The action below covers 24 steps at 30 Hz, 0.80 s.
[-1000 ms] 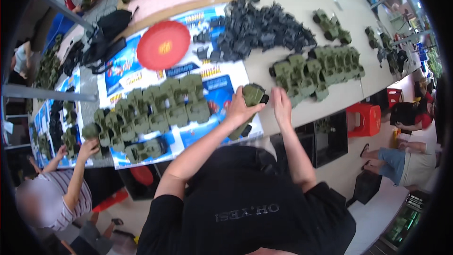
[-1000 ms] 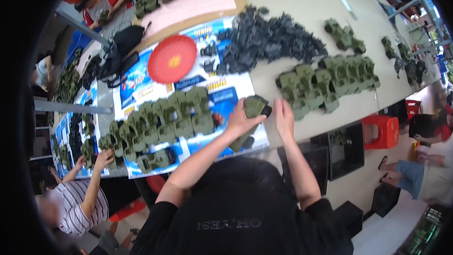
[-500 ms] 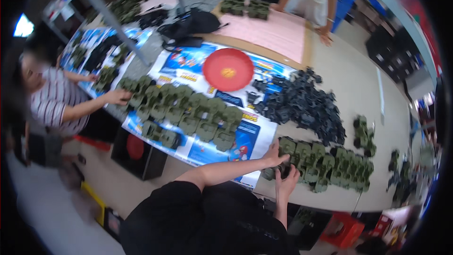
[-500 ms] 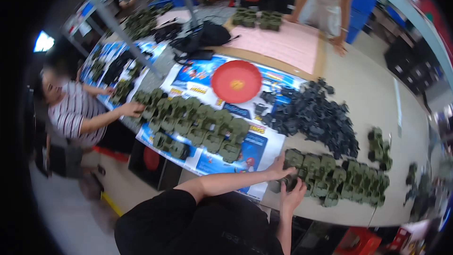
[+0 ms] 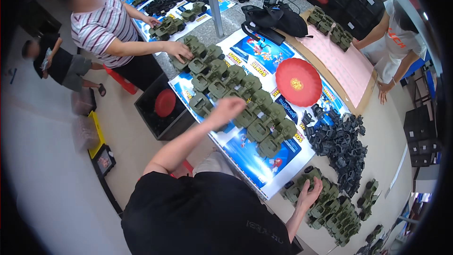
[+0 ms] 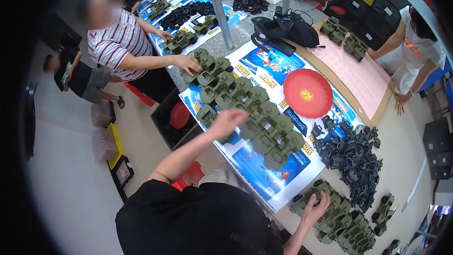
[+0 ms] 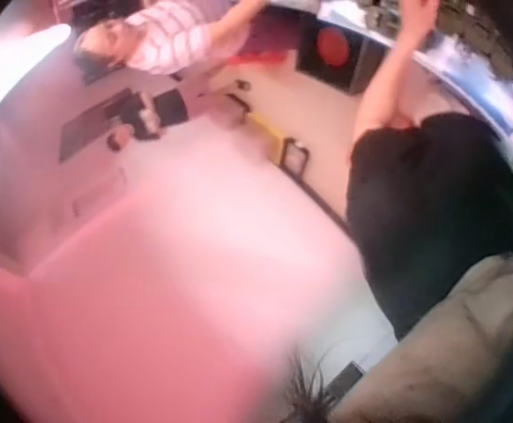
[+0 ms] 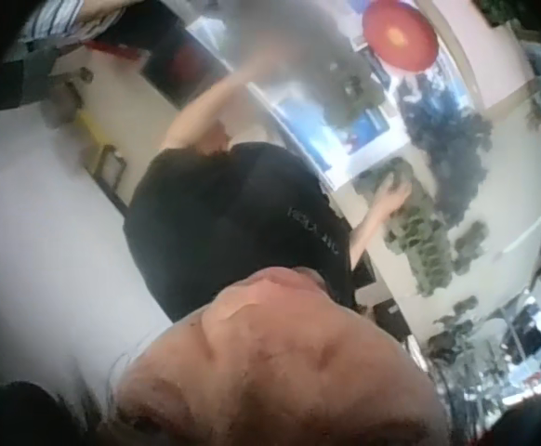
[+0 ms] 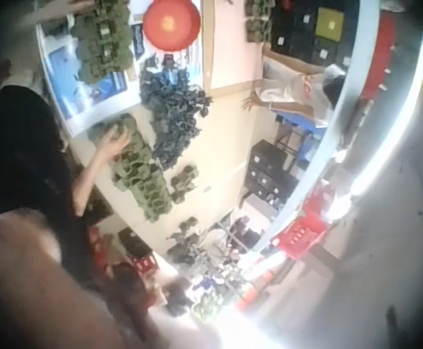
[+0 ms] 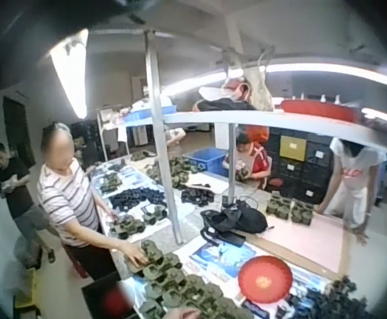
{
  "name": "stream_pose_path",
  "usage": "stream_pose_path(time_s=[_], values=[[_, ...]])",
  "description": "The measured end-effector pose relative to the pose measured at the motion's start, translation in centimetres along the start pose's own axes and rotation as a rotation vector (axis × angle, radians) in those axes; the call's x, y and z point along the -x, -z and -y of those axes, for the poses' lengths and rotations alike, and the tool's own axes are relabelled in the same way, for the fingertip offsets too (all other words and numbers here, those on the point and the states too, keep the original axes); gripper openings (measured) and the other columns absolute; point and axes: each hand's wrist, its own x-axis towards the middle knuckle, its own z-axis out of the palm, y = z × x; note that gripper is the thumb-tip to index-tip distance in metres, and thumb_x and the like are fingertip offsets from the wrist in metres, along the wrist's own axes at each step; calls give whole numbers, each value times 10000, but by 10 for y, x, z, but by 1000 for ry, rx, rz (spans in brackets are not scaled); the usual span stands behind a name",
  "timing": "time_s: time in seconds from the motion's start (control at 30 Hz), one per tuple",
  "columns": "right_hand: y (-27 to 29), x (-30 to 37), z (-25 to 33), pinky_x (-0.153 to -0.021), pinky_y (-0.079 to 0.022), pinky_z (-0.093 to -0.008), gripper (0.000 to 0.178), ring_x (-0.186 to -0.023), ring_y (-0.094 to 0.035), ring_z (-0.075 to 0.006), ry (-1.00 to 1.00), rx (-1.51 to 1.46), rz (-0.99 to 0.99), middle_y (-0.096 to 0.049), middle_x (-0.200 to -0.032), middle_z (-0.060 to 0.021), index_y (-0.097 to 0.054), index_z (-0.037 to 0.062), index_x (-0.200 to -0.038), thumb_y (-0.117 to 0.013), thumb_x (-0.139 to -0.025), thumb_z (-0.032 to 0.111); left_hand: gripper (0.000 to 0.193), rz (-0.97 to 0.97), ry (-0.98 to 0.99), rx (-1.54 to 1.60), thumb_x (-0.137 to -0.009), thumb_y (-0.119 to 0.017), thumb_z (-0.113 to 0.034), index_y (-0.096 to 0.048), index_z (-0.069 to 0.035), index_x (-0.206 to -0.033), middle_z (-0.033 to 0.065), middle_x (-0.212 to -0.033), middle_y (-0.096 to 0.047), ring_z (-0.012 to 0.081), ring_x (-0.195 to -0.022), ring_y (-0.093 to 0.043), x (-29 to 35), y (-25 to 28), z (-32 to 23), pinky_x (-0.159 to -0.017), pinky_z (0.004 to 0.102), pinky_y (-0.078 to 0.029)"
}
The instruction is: The person assembles green toy tanks by attaching black wheels to the chassis. They handle the components one by one, picking up a tank body and a wheel, fitting them together, and placing the assembled unit on the table. Later, they handle a large sheet of cardboard, positioning it on the table and smoothing it out.
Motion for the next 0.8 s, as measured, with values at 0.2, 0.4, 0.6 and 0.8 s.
stream_pose_path(time_s=[0.2, 0.4, 0.6, 0.8], values=[[-67, 14, 45, -703, -456, -282, 241, -935, -566, -196, 8, -116, 57, -562, -1081, -130, -614, 12, -1011, -630, -819, 156, 327, -549, -240, -836, -770, -628, -200, -594, -24, -1044, 168, -1028, -564, 338, -984, -510, -126, 175, 91, -855, 408, -422], [-178, 18, 121, -989, -299, -450, 559, -1220, -366, -388, 129, 80, -83, -379, -1320, -241, -461, 45, -1244, -672, -775, 263, 760, -453, 66, -1280, -724, -653, -513, -439, -56, -1293, 229, -1294, -406, 418, -1254, -302, -215, 234, 133, -1010, 514, -255], [-222, 20, 139, -1006, -222, -513, 650, -1307, -250, -383, 223, 425, 5, -292, -1413, -209, -396, 86, -1329, -619, -797, 384, 640, -228, 413, -1180, -787, -569, -526, -511, -89, -1251, 220, -1376, -349, 430, -1249, -316, -220, 226, 188, -924, 528, -360], [-228, 23, 138, -1011, -234, -482, 569, -1307, -265, -358, 208, 430, -36, -335, -1400, -186, -440, 67, -1292, -596, -822, 347, 358, -191, 179, -607, -827, -528, -351, -672, -53, -964, 209, -944, -636, 380, -881, -602, -209, 236, 226, -852, 416, -456]])
